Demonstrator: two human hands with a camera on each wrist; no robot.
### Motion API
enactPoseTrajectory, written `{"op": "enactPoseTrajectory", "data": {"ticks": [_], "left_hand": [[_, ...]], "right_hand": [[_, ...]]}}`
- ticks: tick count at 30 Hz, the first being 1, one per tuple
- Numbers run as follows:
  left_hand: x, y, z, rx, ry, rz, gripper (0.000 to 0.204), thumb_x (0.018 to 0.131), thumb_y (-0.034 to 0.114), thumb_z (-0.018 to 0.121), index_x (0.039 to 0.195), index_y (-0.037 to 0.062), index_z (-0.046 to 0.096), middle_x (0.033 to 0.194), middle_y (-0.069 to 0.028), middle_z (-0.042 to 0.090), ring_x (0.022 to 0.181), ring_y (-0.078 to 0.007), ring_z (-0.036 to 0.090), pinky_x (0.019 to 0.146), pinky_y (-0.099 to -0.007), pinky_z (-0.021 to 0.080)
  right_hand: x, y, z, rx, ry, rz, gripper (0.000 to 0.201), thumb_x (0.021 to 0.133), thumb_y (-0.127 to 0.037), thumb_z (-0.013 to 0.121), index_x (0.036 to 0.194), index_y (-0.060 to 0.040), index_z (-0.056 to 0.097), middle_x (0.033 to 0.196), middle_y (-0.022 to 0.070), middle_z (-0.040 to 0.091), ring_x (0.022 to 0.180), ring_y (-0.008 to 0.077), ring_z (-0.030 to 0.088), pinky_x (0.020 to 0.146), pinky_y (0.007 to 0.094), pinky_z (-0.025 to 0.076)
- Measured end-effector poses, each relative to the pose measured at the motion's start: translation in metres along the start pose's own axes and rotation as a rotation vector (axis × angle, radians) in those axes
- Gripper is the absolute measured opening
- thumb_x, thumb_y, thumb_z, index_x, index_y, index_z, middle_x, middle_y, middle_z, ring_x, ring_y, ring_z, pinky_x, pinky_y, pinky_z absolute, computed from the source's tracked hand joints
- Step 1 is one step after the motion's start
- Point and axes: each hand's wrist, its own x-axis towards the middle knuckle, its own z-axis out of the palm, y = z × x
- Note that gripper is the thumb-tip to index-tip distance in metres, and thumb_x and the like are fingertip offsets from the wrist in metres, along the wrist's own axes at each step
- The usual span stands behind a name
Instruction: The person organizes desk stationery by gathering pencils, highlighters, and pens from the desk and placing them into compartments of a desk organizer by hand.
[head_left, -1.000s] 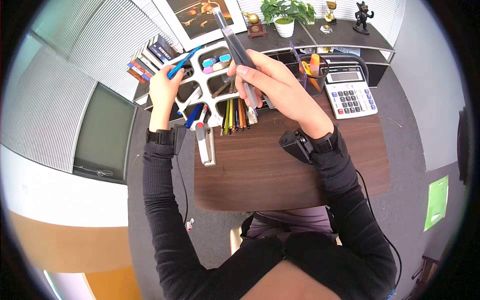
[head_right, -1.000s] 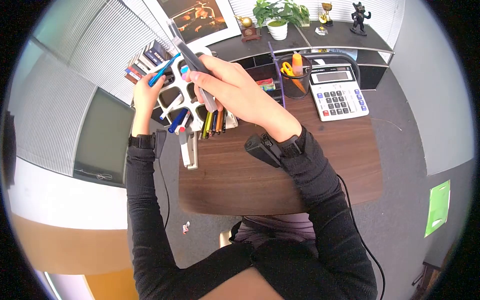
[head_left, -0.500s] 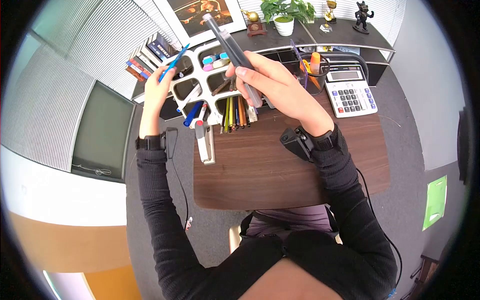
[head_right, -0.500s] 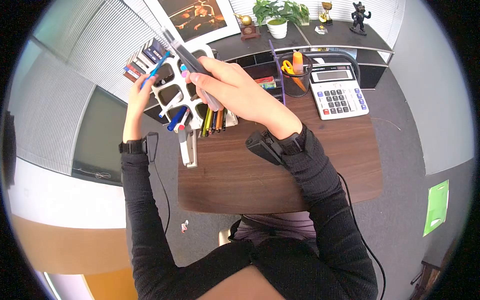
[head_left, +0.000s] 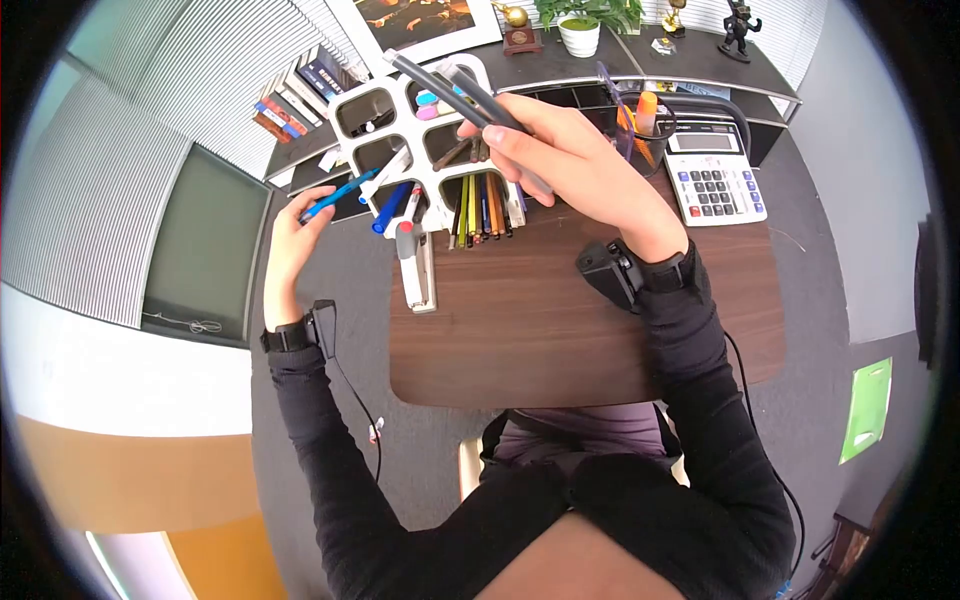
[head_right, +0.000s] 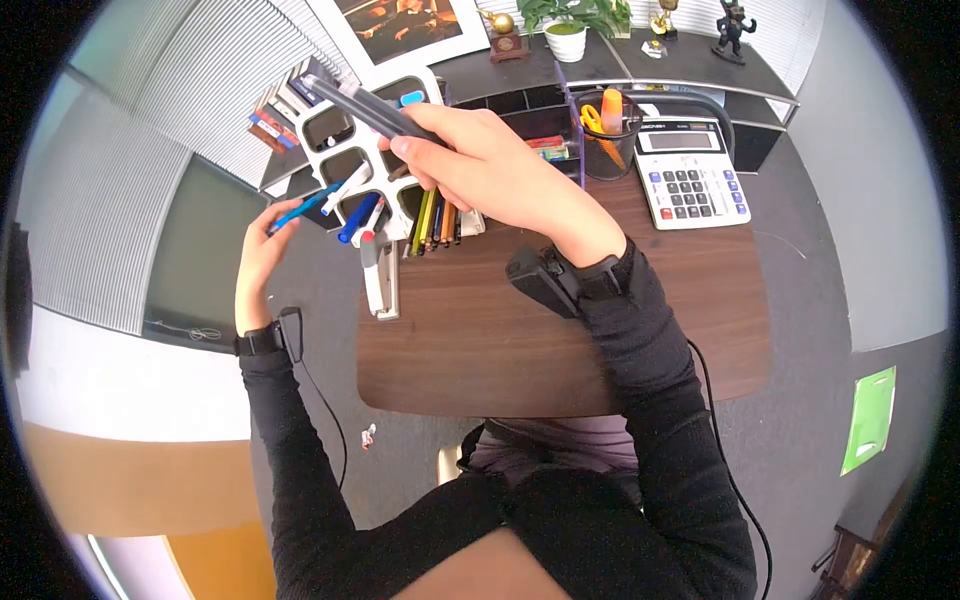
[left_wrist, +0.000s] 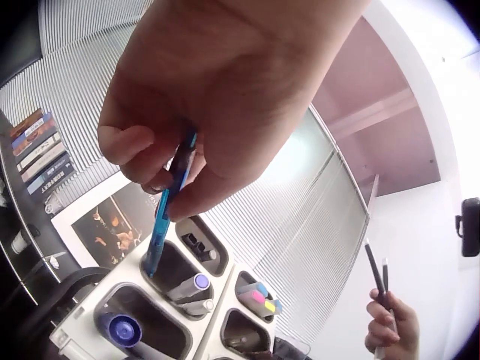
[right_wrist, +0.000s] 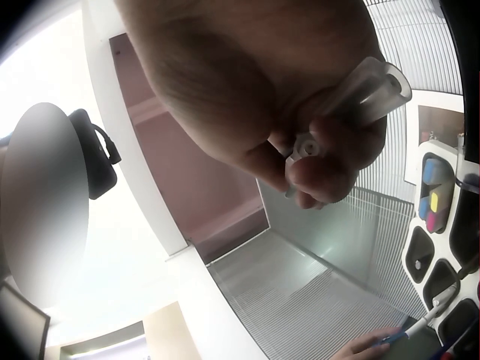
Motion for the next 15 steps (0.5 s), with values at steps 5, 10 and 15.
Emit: {"op": "enactPoseTrajectory", "data": {"ticks": [5,10,15], "left_hand": [[0.012,0.004,0.021,-0.082,0.107,0.058,0.024,0.085,0.006,0.07,0.109,0.0074,0.07,0.088,0.0025,0.066,0.06,-0.0008,0.043,0.051,-0.0192,0.034],[0.012,0.009,0.031,-0.156,-0.043,0.111,0.037,0.082,0.003,0.07,0.119,0.0046,0.065,0.094,-0.0006,0.067,0.064,-0.0032,0.052,0.055,-0.0197,0.045],[-0.004,0.025,0.035,-0.084,0.035,0.354,0.041,0.084,0.003,0.069,0.125,0.0054,0.062,0.105,-0.0034,0.061,0.082,-0.008,0.057,0.071,-0.0219,0.048]], "right_hand": [[-0.001,-0.001,0.001,-0.025,0.02,0.0,0.029,0.103,-0.023,0.045,0.118,-0.0019,0.06,0.066,-0.0036,0.047,0.05,0.0025,0.042,0.048,0.0199,0.034],[0.0,-0.001,0.0,-0.037,-0.007,0.05,0.029,0.102,-0.023,0.05,0.117,-0.0013,0.061,0.068,-0.0029,0.049,0.055,0.0032,0.042,0.051,0.0211,0.035],[0.004,0.014,0.005,-0.257,-0.062,0.062,0.03,0.098,-0.024,0.059,0.114,0.0015,0.063,0.069,0.0003,0.051,0.066,0.0062,0.042,0.058,0.026,0.036]]}}
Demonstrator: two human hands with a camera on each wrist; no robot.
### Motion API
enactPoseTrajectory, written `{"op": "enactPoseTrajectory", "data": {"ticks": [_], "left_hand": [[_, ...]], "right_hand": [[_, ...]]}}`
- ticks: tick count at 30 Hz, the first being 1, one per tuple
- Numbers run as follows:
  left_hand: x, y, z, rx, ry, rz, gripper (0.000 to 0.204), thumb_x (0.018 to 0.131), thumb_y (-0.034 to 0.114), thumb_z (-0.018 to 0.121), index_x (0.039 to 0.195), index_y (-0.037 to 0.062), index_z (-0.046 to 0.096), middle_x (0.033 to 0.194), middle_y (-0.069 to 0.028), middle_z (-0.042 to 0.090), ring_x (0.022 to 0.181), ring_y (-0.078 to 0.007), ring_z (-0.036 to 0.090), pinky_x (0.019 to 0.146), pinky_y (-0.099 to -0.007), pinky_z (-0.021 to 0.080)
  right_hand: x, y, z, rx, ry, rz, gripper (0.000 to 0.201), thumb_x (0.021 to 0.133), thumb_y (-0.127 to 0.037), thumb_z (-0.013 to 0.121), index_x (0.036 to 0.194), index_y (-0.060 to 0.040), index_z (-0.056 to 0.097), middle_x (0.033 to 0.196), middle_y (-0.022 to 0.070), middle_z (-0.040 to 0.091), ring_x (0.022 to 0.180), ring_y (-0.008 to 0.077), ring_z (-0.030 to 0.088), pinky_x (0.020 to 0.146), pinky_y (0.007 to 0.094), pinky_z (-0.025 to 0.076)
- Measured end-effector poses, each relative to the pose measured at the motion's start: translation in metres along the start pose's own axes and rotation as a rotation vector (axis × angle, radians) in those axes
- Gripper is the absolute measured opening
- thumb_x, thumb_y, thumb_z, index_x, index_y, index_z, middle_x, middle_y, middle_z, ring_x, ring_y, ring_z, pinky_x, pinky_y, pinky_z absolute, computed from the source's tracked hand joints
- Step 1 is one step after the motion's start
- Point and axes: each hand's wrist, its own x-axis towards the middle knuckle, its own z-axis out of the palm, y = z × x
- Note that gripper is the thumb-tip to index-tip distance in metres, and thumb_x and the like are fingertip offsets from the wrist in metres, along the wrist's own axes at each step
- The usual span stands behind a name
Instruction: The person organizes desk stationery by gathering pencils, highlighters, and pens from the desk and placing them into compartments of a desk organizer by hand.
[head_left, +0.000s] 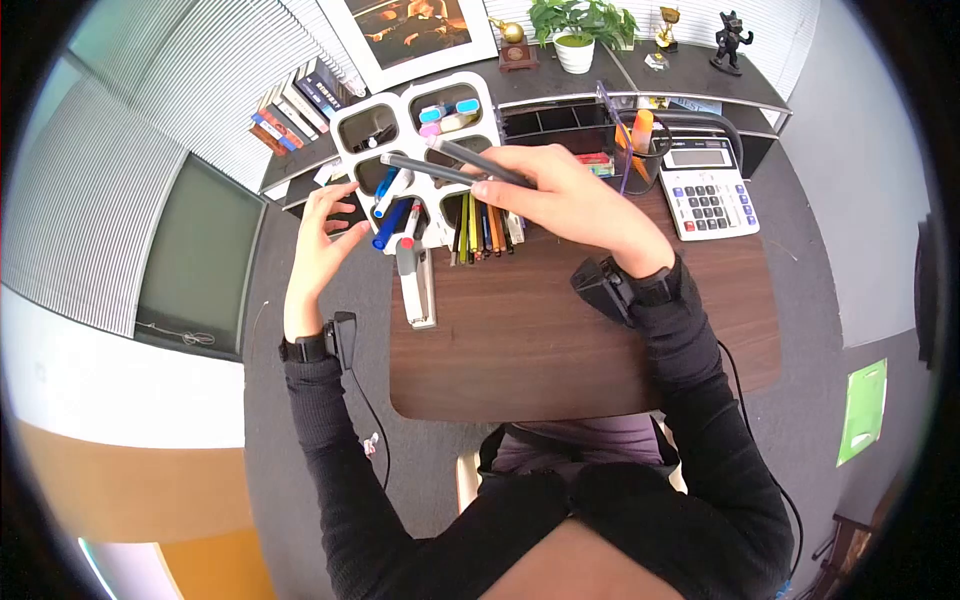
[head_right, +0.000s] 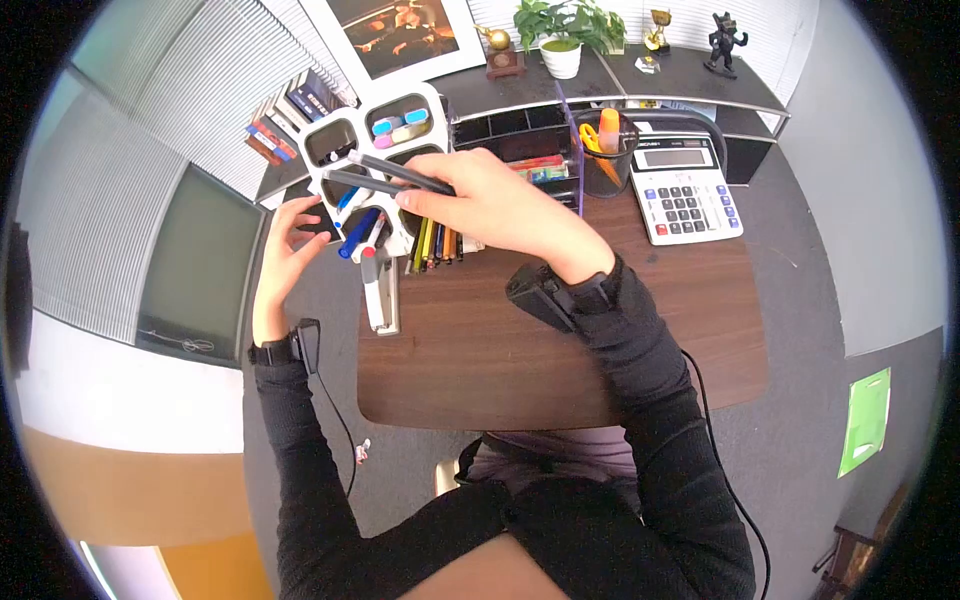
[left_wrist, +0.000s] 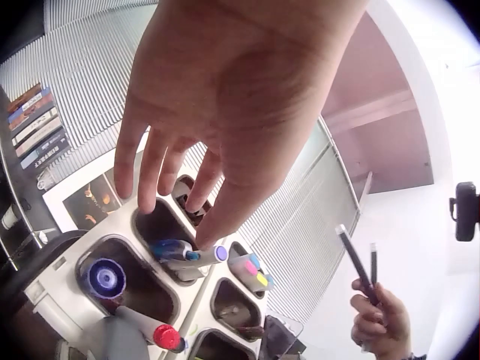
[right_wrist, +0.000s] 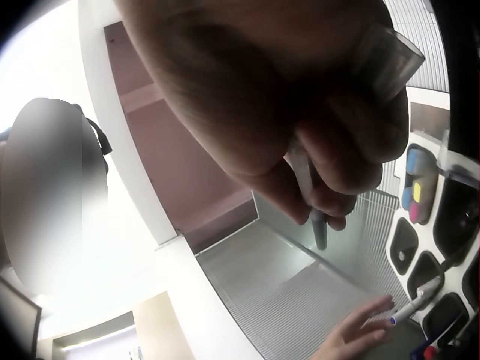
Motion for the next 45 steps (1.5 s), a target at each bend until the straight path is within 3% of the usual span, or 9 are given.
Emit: {"op": "enactPoseTrajectory", "data": {"ticks": [4,9,14,15,19,24,30,33,45], "left_hand": [[-0.01,0.037,0.004,-0.334,-0.161,-0.091,0.031,0.097,0.017,0.059,0.125,0.0038,0.062,0.093,-0.0005,0.061,0.081,-0.0079,0.055,0.075,-0.0233,0.047],[-0.026,0.058,0.032,-0.67,-0.223,-0.212,0.033,0.104,0.025,0.047,0.123,0.0014,0.061,0.094,-0.0003,0.063,0.083,-0.0089,0.056,0.078,-0.0252,0.048],[-0.025,0.038,0.015,-0.767,0.153,-0.207,0.035,0.105,0.036,0.041,0.108,0.0052,0.056,0.083,-0.0025,0.061,0.076,-0.0157,0.061,0.085,-0.0337,0.05],[-0.027,0.033,0.007,-0.866,0.054,-0.187,0.032,0.106,0.036,0.039,0.107,0.007,0.053,0.073,0.0016,0.05,0.059,-0.0114,0.051,0.069,-0.0289,0.05],[-0.026,0.026,-0.014,-0.465,-0.083,-0.537,0.033,0.106,0.021,0.034,0.128,0.0049,0.052,0.075,0.0032,0.044,0.055,-0.004,0.038,0.044,-0.0186,0.03],[-0.025,-0.009,-0.019,-0.286,-0.148,-0.48,0.046,0.098,0.012,0.042,0.143,0.0027,0.041,0.083,0.0003,0.05,0.058,-0.0069,0.047,0.044,-0.0204,0.039],[-0.004,0.023,-0.016,0.045,-0.072,-0.485,0.039,0.089,0.004,0.059,0.128,0.0005,0.057,0.089,-0.0078,0.06,0.061,-0.0121,0.061,0.053,-0.0278,0.049],[0.006,-0.012,-0.009,0.38,0.102,-0.022,0.021,0.082,0.001,0.063,0.1,0.0023,0.072,0.094,-0.0134,0.06,0.085,-0.0243,0.063,0.076,-0.0337,0.05],[0.017,-0.024,0.022,-0.056,0.091,-0.167,0.067,0.077,-0.003,0.071,0.138,0.0039,0.045,0.124,-0.0169,0.059,0.115,-0.025,0.061,0.095,-0.0352,0.051]], "right_hand": [[0.008,0.005,0.028,0.048,0.006,-0.059,0.027,0.1,-0.024,0.054,0.104,0.0015,0.059,0.065,0.0046,0.05,0.061,0.0095,0.046,0.055,0.0302,0.039],[0.005,0.004,0.068,0.1,-0.141,-0.044,0.029,0.1,-0.025,0.048,0.101,0.0033,0.054,0.076,0.0217,0.06,0.068,0.0354,0.061,0.063,0.0446,0.045],[0.006,0.006,0.066,0.053,-0.125,0.104,0.032,0.103,-0.03,0.045,0.101,0.0002,0.055,0.07,0.0132,0.056,0.06,0.0254,0.056,0.057,0.0387,0.044],[0.006,0.004,0.062,0.087,-0.124,0.218,0.035,0.104,-0.034,0.042,0.1,-0.0025,0.056,0.065,0.004,0.052,0.053,0.0148,0.051,0.051,0.032,0.042],[0.01,0.023,0.043,0.027,-0.054,0.053,0.031,0.092,-0.014,0.047,0.115,0.0009,0.061,0.074,0.0067,0.058,0.065,0.0162,0.054,0.059,0.0319,0.045],[0.013,0.02,0.037,-0.165,-0.108,0.077,0.035,0.091,-0.007,0.05,0.124,0.0017,0.058,0.082,0.0115,0.066,0.065,0.0178,0.06,0.059,0.0319,0.049],[0.03,-0.013,0.042,-0.127,-0.059,0.186,0.028,0.091,-0.004,0.057,0.118,0.0032,0.061,0.075,0.012,0.067,0.05,0.016,0.062,0.049,0.0289,0.05],[0.056,0.005,0.052,-0.347,0.186,-0.188,0.015,0.084,-0.003,0.058,0.09,0.0037,0.07,0.081,0.0202,0.069,0.073,0.0364,0.067,0.069,0.0411,0.054],[0.127,0.038,0.097,-0.356,0.15,-0.4,0.021,0.083,0.0,0.054,0.102,0.0053,0.061,0.087,0.0257,0.066,0.084,0.0403,0.067,0.073,0.0439,0.053]]}}
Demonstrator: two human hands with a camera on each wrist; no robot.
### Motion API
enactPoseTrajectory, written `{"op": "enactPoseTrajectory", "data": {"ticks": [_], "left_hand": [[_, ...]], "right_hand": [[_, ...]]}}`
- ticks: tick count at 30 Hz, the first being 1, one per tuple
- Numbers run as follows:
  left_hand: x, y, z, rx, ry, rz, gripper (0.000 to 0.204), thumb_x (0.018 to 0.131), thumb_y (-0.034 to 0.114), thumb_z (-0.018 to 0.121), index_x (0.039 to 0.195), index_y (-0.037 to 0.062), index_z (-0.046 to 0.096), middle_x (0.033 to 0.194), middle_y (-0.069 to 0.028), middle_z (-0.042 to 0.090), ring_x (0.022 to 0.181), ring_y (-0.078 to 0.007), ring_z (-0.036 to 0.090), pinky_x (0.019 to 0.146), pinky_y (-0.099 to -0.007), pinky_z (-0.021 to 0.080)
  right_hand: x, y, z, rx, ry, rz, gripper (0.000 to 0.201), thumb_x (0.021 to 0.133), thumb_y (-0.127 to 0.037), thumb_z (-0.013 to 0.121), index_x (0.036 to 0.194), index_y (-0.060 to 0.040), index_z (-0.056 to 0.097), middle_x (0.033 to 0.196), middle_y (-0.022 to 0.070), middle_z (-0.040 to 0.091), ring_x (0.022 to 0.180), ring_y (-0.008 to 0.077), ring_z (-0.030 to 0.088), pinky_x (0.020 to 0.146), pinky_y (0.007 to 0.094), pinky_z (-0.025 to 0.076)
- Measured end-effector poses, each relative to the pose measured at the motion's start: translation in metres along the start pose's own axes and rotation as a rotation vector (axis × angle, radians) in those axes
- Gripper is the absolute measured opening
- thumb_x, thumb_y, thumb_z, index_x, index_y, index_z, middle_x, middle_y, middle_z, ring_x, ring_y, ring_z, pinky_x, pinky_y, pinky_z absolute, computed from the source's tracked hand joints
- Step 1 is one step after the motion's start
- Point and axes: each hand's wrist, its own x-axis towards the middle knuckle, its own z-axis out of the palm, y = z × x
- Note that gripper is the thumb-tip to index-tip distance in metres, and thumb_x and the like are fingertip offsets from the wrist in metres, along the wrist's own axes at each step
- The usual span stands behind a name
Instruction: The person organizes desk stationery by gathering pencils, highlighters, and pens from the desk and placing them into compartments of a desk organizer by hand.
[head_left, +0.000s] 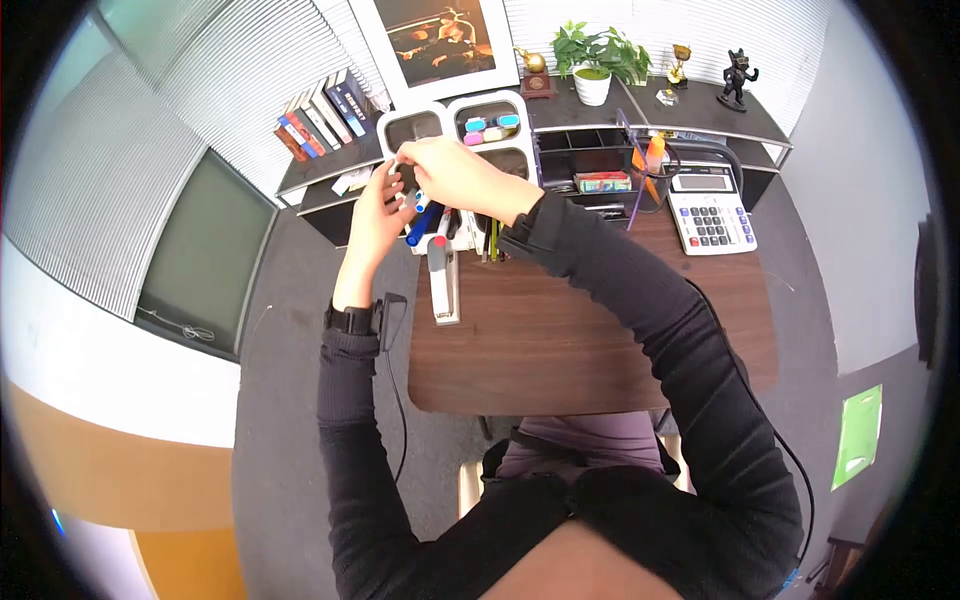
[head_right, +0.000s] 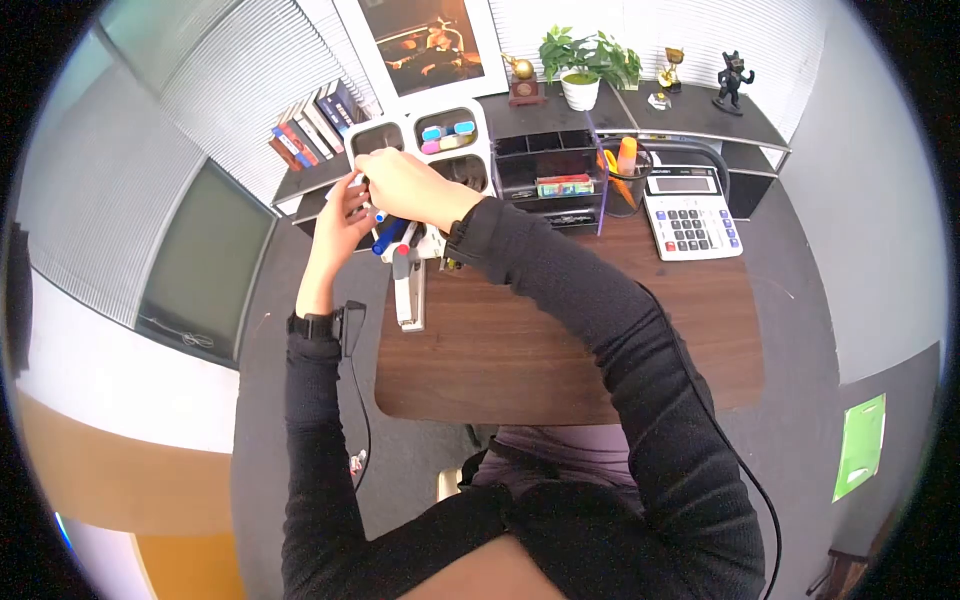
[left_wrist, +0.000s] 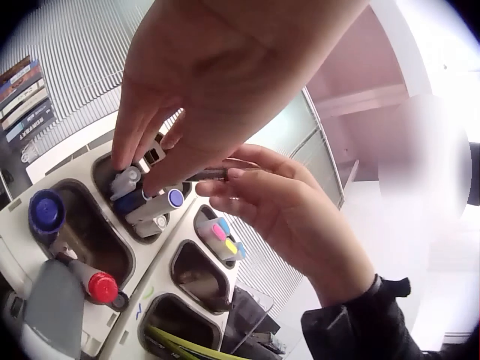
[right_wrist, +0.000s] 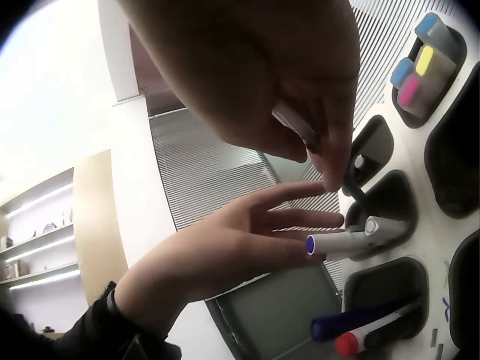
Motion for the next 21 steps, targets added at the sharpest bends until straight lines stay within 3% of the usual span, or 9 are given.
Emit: {"op": "enactPoseTrajectory", "data": {"ticks": [1,2,6,7,9,12,16,18,21], "left_hand": [[-0.003,-0.001,0.0,-0.053,0.015,0.007,0.075,0.078,-0.003,0.072,0.144,0.0048,0.038,0.13,-0.0181,0.056,0.118,-0.0256,0.059,0.097,-0.0359,0.052],[-0.007,-0.002,-0.002,-0.09,0.002,0.011,0.079,0.077,-0.003,0.074,0.145,0.0061,0.035,0.132,-0.0201,0.053,0.118,-0.0279,0.059,0.094,-0.0376,0.053],[-0.017,-0.013,-0.004,-0.063,0.045,-0.009,0.079,0.074,-0.003,0.076,0.144,0.0035,0.039,0.117,-0.014,0.057,0.095,-0.0196,0.062,0.08,-0.0328,0.056],[-0.017,-0.015,-0.005,-0.055,0.039,-0.025,0.077,0.075,-0.003,0.075,0.143,0.0033,0.04,0.118,-0.0139,0.057,0.096,-0.0192,0.062,0.08,-0.0325,0.056],[-0.017,-0.02,-0.006,-0.096,0.041,-0.051,0.073,0.078,-0.003,0.073,0.143,0.0036,0.04,0.116,-0.0134,0.058,0.097,-0.0192,0.062,0.081,-0.0319,0.056],[-0.013,-0.033,-0.003,-0.19,0.02,-0.029,0.07,0.08,-0.003,0.071,0.143,0.0035,0.041,0.114,-0.0129,0.059,0.098,-0.019,0.063,0.082,-0.0318,0.056],[-0.01,-0.051,0.002,-0.305,0.002,-0.02,0.067,0.081,-0.002,0.07,0.142,0.0027,0.041,0.113,-0.0125,0.06,0.1,-0.0185,0.062,0.082,-0.0315,0.055],[-0.017,-0.036,-0.001,-0.182,0.06,-0.049,0.062,0.081,0.0,0.071,0.138,0.0031,0.046,0.114,-0.0116,0.058,0.098,-0.0172,0.062,0.081,-0.0304,0.055],[-0.013,-0.051,-0.001,-0.01,0.166,0.071,0.056,0.082,0.005,0.073,0.134,0.0054,0.052,0.114,-0.0101,0.055,0.093,-0.0161,0.061,0.079,-0.0297,0.055]], "right_hand": [[0.002,0.0,0.001,0.026,0.003,0.034,0.018,0.082,0.0,0.055,0.097,0.0065,0.06,0.082,0.0279,0.065,0.083,0.0431,0.066,0.072,0.0468,0.053],[0.003,0.002,0.0,0.018,-0.127,0.14,0.031,0.084,0.002,0.049,0.114,0.0052,0.057,0.095,0.0253,0.067,0.088,0.0393,0.066,0.074,0.0443,0.052],[0.009,0.006,0.008,0.08,-0.228,0.125,0.035,0.086,-0.001,0.049,0.12,0.0052,0.052,0.095,0.0275,0.066,0.086,0.0415,0.066,0.073,0.0456,0.052],[0.011,0.009,0.012,0.131,-0.183,0.092,0.034,0.088,-0.003,0.05,0.121,0.0056,0.051,0.094,0.0274,0.066,0.086,0.0409,0.066,0.073,0.046,0.052],[0.016,0.015,0.02,0.13,-0.263,0.224,0.036,0.089,-0.005,0.051,0.123,0.0058,0.05,0.097,0.0273,0.065,0.089,0.0407,0.066,0.075,0.0463,0.051],[0.018,0.014,0.025,0.095,-0.321,0.17,0.039,0.087,-0.004,0.051,0.125,0.0054,0.05,0.099,0.0271,0.065,0.091,0.0395,0.066,0.077,0.045,0.051],[0.021,0.017,0.029,0.13,-0.34,0.143,0.037,0.084,-0.002,0.051,0.119,0.0065,0.054,0.101,0.0263,0.065,0.091,0.0393,0.066,0.078,0.0436,0.051],[0.017,0.026,0.03,0.103,-0.121,-0.065,0.031,0.081,-0.001,0.052,0.11,0.0076,0.06,0.099,0.0249,0.065,0.089,0.0388,0.066,0.076,0.0419,0.051],[0.013,0.013,0.0,0.141,-0.203,0.062,0.027,0.08,-0.002,0.054,0.104,0.0073,0.063,0.096,0.0234,0.065,0.085,0.0361,0.066,0.075,0.0406,0.052]]}}
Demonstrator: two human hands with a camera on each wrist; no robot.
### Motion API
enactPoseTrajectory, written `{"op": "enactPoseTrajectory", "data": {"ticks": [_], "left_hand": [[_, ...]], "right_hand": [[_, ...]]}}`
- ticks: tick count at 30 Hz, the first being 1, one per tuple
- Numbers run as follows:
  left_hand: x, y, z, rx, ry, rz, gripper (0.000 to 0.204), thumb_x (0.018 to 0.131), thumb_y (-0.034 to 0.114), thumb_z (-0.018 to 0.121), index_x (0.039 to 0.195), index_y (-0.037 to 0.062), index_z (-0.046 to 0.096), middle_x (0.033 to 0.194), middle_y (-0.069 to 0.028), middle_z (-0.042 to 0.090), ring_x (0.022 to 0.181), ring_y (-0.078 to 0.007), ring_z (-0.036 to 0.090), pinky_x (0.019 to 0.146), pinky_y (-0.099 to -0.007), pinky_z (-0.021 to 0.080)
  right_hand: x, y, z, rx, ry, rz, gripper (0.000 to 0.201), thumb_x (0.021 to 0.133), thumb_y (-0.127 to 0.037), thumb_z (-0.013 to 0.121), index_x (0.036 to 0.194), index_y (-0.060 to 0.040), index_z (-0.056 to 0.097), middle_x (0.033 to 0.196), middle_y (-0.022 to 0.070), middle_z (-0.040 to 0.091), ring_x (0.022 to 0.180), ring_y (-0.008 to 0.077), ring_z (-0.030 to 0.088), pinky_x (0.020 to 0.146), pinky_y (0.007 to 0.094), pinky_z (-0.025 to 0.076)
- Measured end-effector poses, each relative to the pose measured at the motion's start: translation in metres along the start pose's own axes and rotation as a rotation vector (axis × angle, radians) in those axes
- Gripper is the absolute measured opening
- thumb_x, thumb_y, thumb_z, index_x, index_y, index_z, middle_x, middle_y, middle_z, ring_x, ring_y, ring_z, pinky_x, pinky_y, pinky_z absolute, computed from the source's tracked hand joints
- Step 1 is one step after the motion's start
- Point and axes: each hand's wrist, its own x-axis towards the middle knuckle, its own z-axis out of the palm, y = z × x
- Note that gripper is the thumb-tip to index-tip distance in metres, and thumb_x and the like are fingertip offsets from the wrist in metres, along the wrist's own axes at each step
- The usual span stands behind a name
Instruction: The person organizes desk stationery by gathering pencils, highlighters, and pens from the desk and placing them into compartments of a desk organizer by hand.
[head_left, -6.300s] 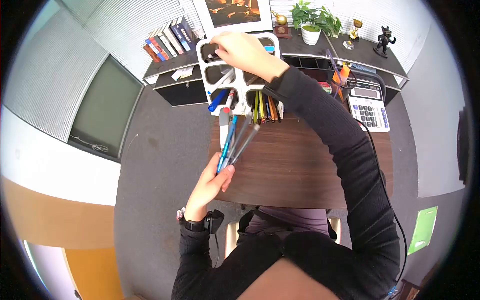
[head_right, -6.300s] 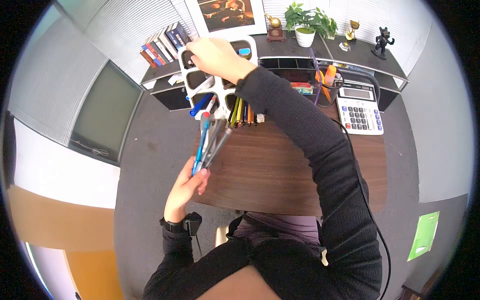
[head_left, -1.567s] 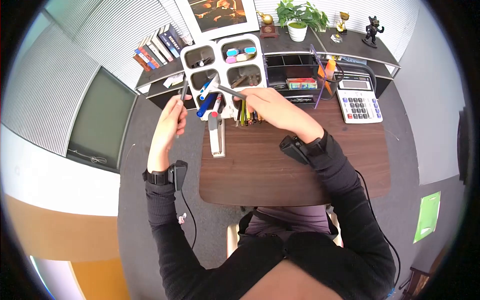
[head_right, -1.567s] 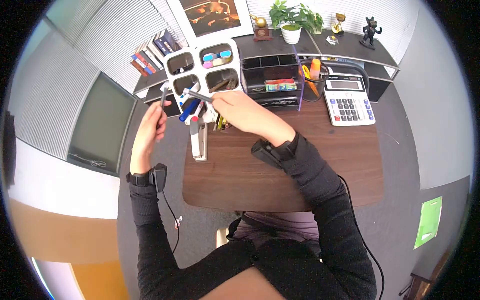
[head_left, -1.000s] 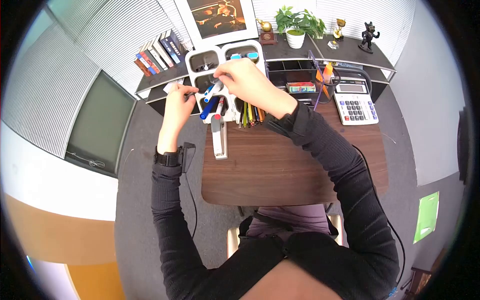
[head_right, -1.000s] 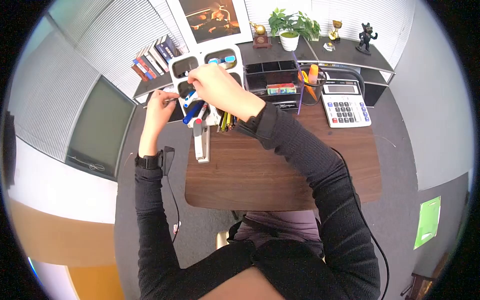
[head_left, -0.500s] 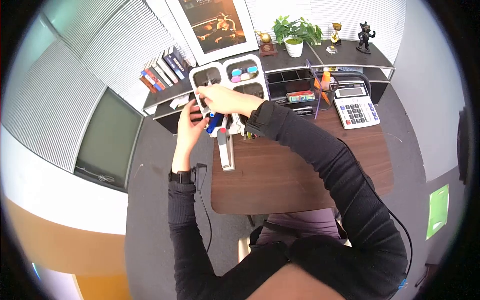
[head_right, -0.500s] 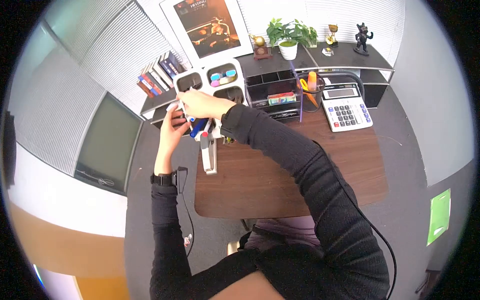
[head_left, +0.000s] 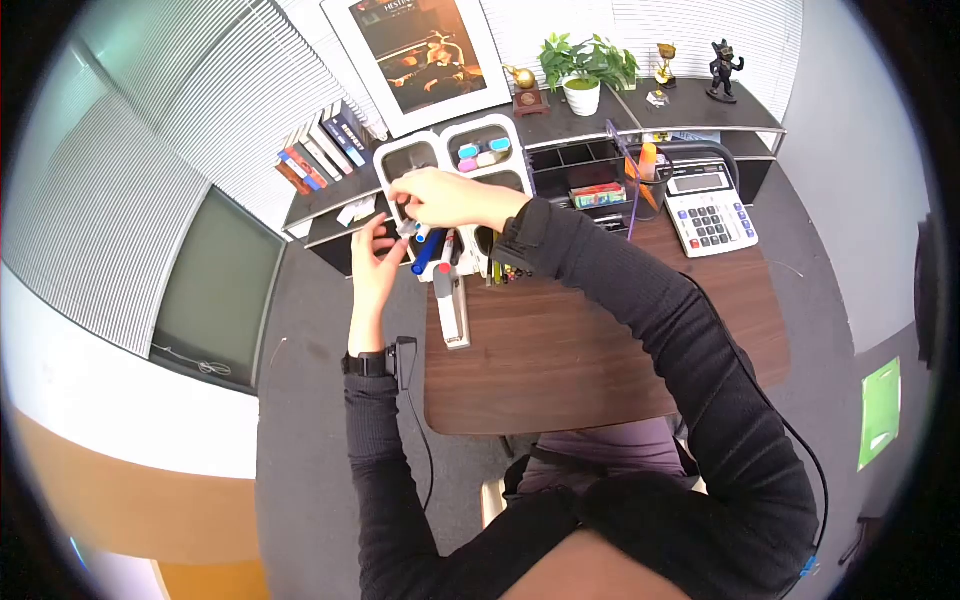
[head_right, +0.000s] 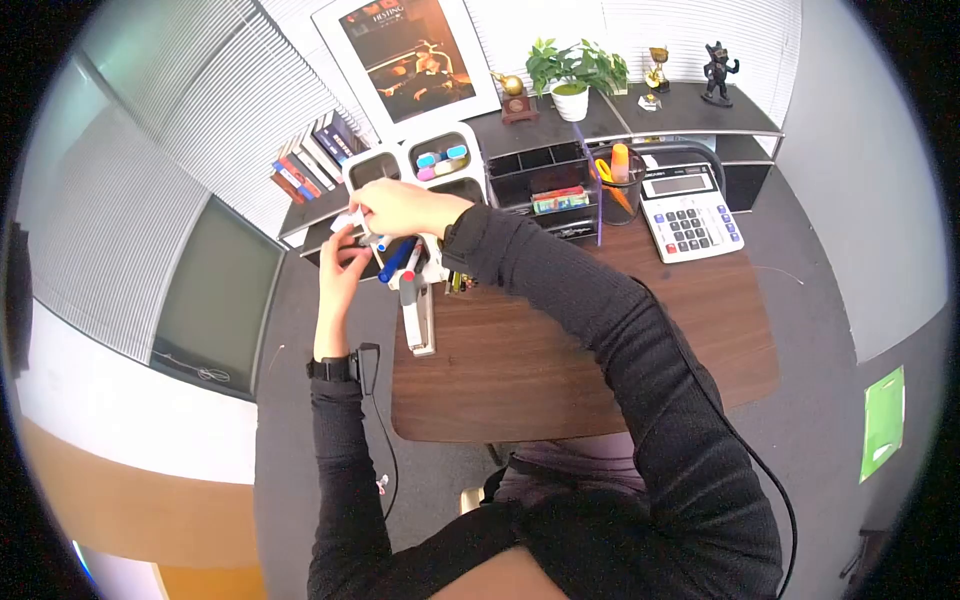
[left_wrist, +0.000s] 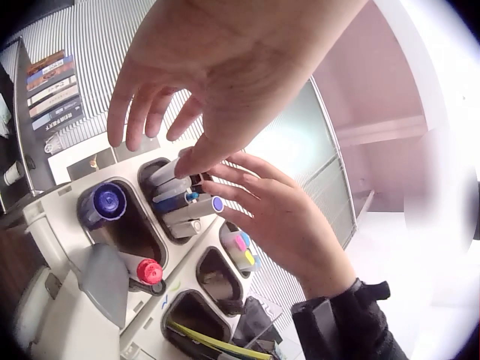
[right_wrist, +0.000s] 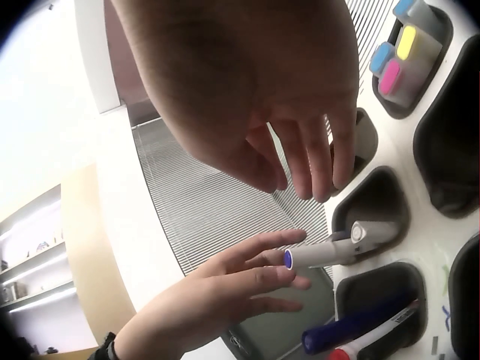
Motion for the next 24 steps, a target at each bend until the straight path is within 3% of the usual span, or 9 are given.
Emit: {"op": "enactPoseTrajectory", "data": {"ticks": [2,5,7,8,10,11,15,20,24], "left_hand": [[0.003,0.016,0.006,0.004,-0.027,0.105,0.047,0.085,0.01,0.072,0.129,0.0076,0.057,0.114,-0.0077,0.053,0.091,-0.015,0.06,0.076,-0.0275,0.054],[0.013,0.031,0.01,0.105,-0.072,0.108,0.044,0.086,0.011,0.07,0.129,0.0076,0.059,0.118,-0.0095,0.053,0.1,-0.0205,0.059,0.086,-0.0323,0.051],[0.021,0.039,0.012,0.296,0.089,0.407,0.042,0.092,0.017,0.063,0.133,0.0093,0.056,0.131,-0.0153,0.05,0.12,-0.03,0.052,0.103,-0.0408,0.041],[0.028,0.041,0.015,0.288,0.092,0.409,0.042,0.092,0.017,0.063,0.133,0.0093,0.056,0.131,-0.0153,0.05,0.12,-0.03,0.052,0.103,-0.0408,0.041],[0.038,0.044,0.02,0.339,0.024,0.468,0.041,0.098,0.022,0.051,0.137,0.0115,0.054,0.144,-0.0172,0.044,0.135,-0.0357,0.039,0.114,-0.046,0.027],[0.042,0.048,0.02,0.371,-0.039,0.474,0.043,0.101,0.025,0.046,0.141,0.0132,0.049,0.149,-0.0168,0.039,0.141,-0.0345,0.032,0.116,-0.0488,0.022],[0.05,0.043,0.023,0.395,-0.196,0.39,0.047,0.102,0.026,0.043,0.147,0.0143,0.041,0.151,-0.0133,0.039,0.144,-0.0307,0.03,0.118,-0.0519,0.017],[0.036,0.05,0.016,0.197,-0.135,0.376,0.049,0.103,0.026,0.04,0.148,0.0074,0.039,0.153,-0.015,0.035,0.144,-0.0309,0.029,0.118,-0.0429,0.018],[-0.008,0.084,-0.013,-0.016,-0.11,0.285,0.053,0.103,0.03,0.031,0.15,0.0038,0.033,0.155,-0.0147,0.033,0.145,-0.0295,0.027,0.118,-0.0388,0.018]], "right_hand": [[-0.006,-0.002,-0.008,-0.014,-0.011,-0.033,0.027,0.079,-0.002,0.055,0.104,0.0055,0.064,0.094,0.021,0.064,0.081,0.0281,0.066,0.072,0.0369,0.052],[-0.015,-0.004,-0.018,-0.066,0.015,-0.043,0.024,0.081,-0.003,0.055,0.103,0.004,0.064,0.089,0.0187,0.065,0.077,0.0267,0.066,0.07,0.0354,0.051],[-0.03,-0.012,-0.031,-0.049,0.027,0.107,0.022,0.083,-0.005,0.056,0.102,0.0022,0.065,0.082,0.0153,0.065,0.073,0.0249,0.066,0.068,0.0341,0.051],[-0.037,-0.012,-0.035,-0.057,0.026,0.109,0.022,0.083,-0.005,0.056,0.102,0.0022,0.065,0.082,0.0153,0.065,0.073,0.0249,0.066,0.068,0.0341,0.051],[-0.054,-0.014,-0.043,-0.119,0.067,0.079,0.02,0.086,-0.007,0.056,0.101,0.0004,0.066,0.077,0.0132,0.065,0.069,0.0234,0.065,0.067,0.0333,0.051],[-0.065,-0.03,-0.053,-0.128,0.028,0.13,0.02,0.087,-0.009,0.055,0.102,0.0,0.066,0.08,0.0141,0.066,0.07,0.0233,0.065,0.067,0.0334,0.051],[-0.114,-0.065,-0.082,-0.017,-0.078,0.179,0.019,0.085,-0.009,0.055,0.098,-0.002,0.067,0.081,0.0151,0.067,0.079,0.0294,0.067,0.07,0.0387,0.052],[-0.189,-0.108,-0.109,0.071,-0.23,0.092,0.018,0.089,-0.01,0.058,0.101,0.0011,0.064,0.091,0.0157,0.067,0.086,0.0303,0.066,0.076,0.0398,0.052],[-0.27,-0.156,-0.12,0.201,-0.69,0.142,0.02,0.095,-0.013,0.054,0.109,-0.0026,0.063,0.098,0.0152,0.065,0.09,0.0323,0.064,0.078,0.0393,0.052]]}}
